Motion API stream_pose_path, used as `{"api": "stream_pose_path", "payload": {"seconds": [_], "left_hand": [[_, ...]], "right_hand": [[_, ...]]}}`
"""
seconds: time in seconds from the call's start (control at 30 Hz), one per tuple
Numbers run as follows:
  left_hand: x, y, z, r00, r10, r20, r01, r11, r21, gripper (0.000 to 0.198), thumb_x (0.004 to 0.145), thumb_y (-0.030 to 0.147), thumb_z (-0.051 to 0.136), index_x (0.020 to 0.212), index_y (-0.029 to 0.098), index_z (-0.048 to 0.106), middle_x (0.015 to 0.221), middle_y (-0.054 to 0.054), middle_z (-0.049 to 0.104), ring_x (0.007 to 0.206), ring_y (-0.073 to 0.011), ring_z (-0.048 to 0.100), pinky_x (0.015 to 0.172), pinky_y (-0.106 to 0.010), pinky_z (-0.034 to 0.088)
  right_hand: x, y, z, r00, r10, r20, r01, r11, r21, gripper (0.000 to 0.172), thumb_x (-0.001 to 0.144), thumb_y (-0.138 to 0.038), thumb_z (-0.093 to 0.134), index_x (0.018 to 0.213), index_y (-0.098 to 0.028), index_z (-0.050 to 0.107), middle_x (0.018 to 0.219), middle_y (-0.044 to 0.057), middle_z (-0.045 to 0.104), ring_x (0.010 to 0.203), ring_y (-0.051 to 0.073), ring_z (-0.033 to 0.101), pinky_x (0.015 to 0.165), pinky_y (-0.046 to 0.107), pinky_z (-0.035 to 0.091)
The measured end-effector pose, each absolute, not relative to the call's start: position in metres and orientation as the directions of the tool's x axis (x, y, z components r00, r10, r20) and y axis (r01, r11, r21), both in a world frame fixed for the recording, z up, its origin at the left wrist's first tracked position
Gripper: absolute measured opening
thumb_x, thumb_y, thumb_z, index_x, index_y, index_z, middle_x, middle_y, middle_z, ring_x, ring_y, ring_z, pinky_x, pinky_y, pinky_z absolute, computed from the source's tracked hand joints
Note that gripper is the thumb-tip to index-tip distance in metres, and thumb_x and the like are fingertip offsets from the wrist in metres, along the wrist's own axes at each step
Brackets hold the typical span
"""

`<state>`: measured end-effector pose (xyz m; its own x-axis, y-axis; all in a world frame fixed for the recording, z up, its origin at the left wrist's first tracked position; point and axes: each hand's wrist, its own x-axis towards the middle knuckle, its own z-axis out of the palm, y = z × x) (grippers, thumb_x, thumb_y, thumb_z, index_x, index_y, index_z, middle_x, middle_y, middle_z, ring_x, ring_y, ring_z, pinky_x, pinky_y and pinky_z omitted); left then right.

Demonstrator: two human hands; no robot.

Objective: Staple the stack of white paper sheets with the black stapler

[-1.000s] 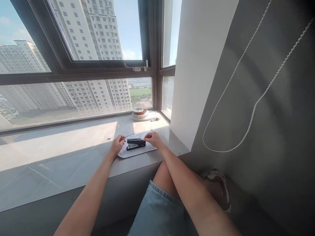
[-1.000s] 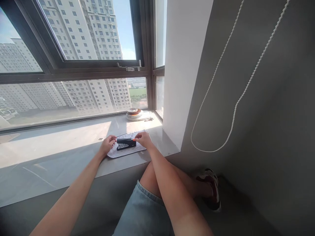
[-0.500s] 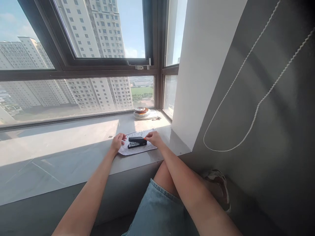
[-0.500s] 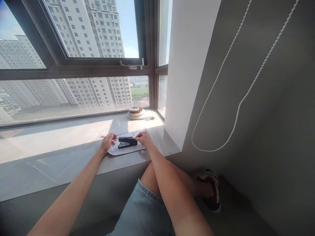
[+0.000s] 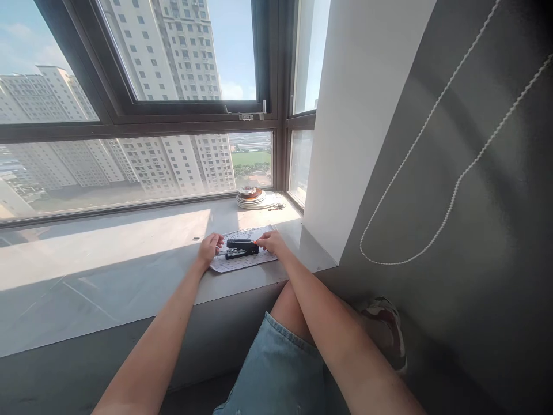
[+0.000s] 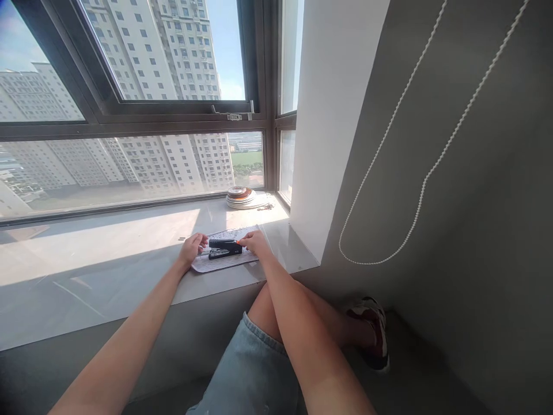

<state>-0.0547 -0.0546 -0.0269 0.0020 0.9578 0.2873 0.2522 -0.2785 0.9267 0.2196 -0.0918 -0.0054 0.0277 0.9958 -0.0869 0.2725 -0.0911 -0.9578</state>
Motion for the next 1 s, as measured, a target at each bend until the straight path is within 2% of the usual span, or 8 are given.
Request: {"api": "stream_pose_path", "payload": {"seconds": [0.07, 0.2, 0.3, 0.37, 0.5, 0.63, 0.83, 1.0], "left_hand": [[-0.055, -0.054, -0.027, 0.002, 0.958, 0.288, 0.255, -0.279, 0.926, 0.051, 0.083, 0.067, 0.059, 0.081, 0.017, 0.068, 0.074, -0.006, 0.065, 0.065, -0.0169, 0.057, 0.052, -0.026, 0.046], [-0.057, -0.053, -0.028, 0.011, 0.957, 0.291, 0.257, -0.284, 0.924, 0.05, 0.084, 0.067, 0.059, 0.081, 0.018, 0.068, 0.075, -0.006, 0.064, 0.066, -0.0167, 0.058, 0.053, -0.025, 0.045], [-0.057, -0.053, -0.028, 0.025, 0.956, 0.293, 0.263, -0.289, 0.92, 0.05, 0.084, 0.067, 0.06, 0.081, 0.018, 0.068, 0.075, -0.006, 0.064, 0.066, -0.017, 0.058, 0.053, -0.025, 0.046], [-0.057, -0.053, -0.027, 0.031, 0.955, 0.295, 0.273, -0.292, 0.917, 0.051, 0.084, 0.069, 0.06, 0.081, 0.018, 0.069, 0.075, -0.006, 0.065, 0.066, -0.0169, 0.058, 0.052, -0.025, 0.045], [-0.057, -0.056, -0.023, 0.037, 0.953, 0.3, 0.292, -0.297, 0.909, 0.053, 0.083, 0.07, 0.06, 0.081, 0.018, 0.068, 0.074, -0.006, 0.065, 0.064, -0.0163, 0.057, 0.051, -0.025, 0.044], [-0.056, -0.058, -0.02, 0.029, 0.954, 0.298, 0.3, -0.293, 0.908, 0.049, 0.083, 0.067, 0.061, 0.082, 0.018, 0.068, 0.073, -0.005, 0.064, 0.061, -0.0163, 0.057, 0.049, -0.025, 0.043], [-0.054, -0.062, -0.017, -0.028, 0.951, 0.308, 0.303, -0.286, 0.909, 0.036, 0.086, 0.054, 0.06, 0.091, 0.019, 0.065, 0.073, -0.003, 0.062, 0.057, -0.0149, 0.054, 0.045, -0.024, 0.042], [-0.049, -0.071, -0.01, -0.032, 0.916, 0.401, 0.236, -0.382, 0.893, 0.031, 0.092, 0.049, 0.056, 0.105, 0.021, 0.059, 0.086, -0.005, 0.066, 0.065, -0.0164, 0.059, 0.043, -0.023, 0.042]], "right_hand": [[0.22, -0.092, -0.006, 0.023, 0.999, -0.043, 0.298, -0.048, -0.953, 0.013, 0.071, -0.025, 0.076, 0.064, -0.017, 0.07, 0.051, -0.001, 0.057, 0.051, 0.012, 0.051, 0.046, 0.023, 0.033], [0.221, -0.097, -0.003, -0.076, 0.966, 0.248, 0.391, 0.258, -0.884, 0.01, 0.079, -0.028, 0.074, 0.081, -0.019, 0.076, 0.076, 0.001, 0.07, 0.071, 0.014, 0.06, 0.066, 0.025, 0.045], [0.218, -0.1, -0.002, -0.163, 0.919, 0.359, 0.46, 0.393, -0.797, 0.034, 0.081, -0.039, 0.078, 0.111, -0.023, 0.075, 0.104, 0.003, 0.073, 0.09, 0.017, 0.062, 0.082, 0.029, 0.048], [0.214, -0.101, -0.003, -0.229, 0.897, 0.379, 0.522, 0.442, -0.73, 0.048, 0.077, -0.04, 0.084, 0.12, -0.024, 0.072, 0.113, 0.005, 0.071, 0.1, 0.02, 0.061, 0.088, 0.031, 0.047], [0.199, -0.103, -0.005, -0.303, 0.895, 0.327, 0.628, 0.446, -0.638, 0.047, 0.074, -0.031, 0.087, 0.118, -0.023, 0.072, 0.102, 0.005, 0.071, 0.1, 0.022, 0.062, 0.082, 0.029, 0.045], [0.181, -0.109, -0.001, -0.171, 0.945, 0.28, 0.724, 0.313, -0.615, 0.034, 0.074, -0.025, 0.084, 0.106, -0.024, 0.072, 0.096, 0.005, 0.07, 0.091, 0.023, 0.063, 0.068, 0.027, 0.04], [0.172, -0.119, 0.011, -0.043, 0.865, 0.5, 0.742, 0.362, -0.564, 0.025, 0.081, -0.013, 0.074, 0.098, -0.025, 0.061, 0.097, 0.002, 0.067, 0.098, 0.022, 0.056, 0.064, 0.027, 0.039], [0.175, -0.124, 0.018, -0.08, 0.731, 0.678, 0.796, 0.455, -0.398, 0.024, 0.085, -0.003, 0.063, 0.096, -0.023, 0.058, 0.101, 0.004, 0.065, 0.102, 0.022, 0.052, 0.074, 0.03, 0.045]]}}
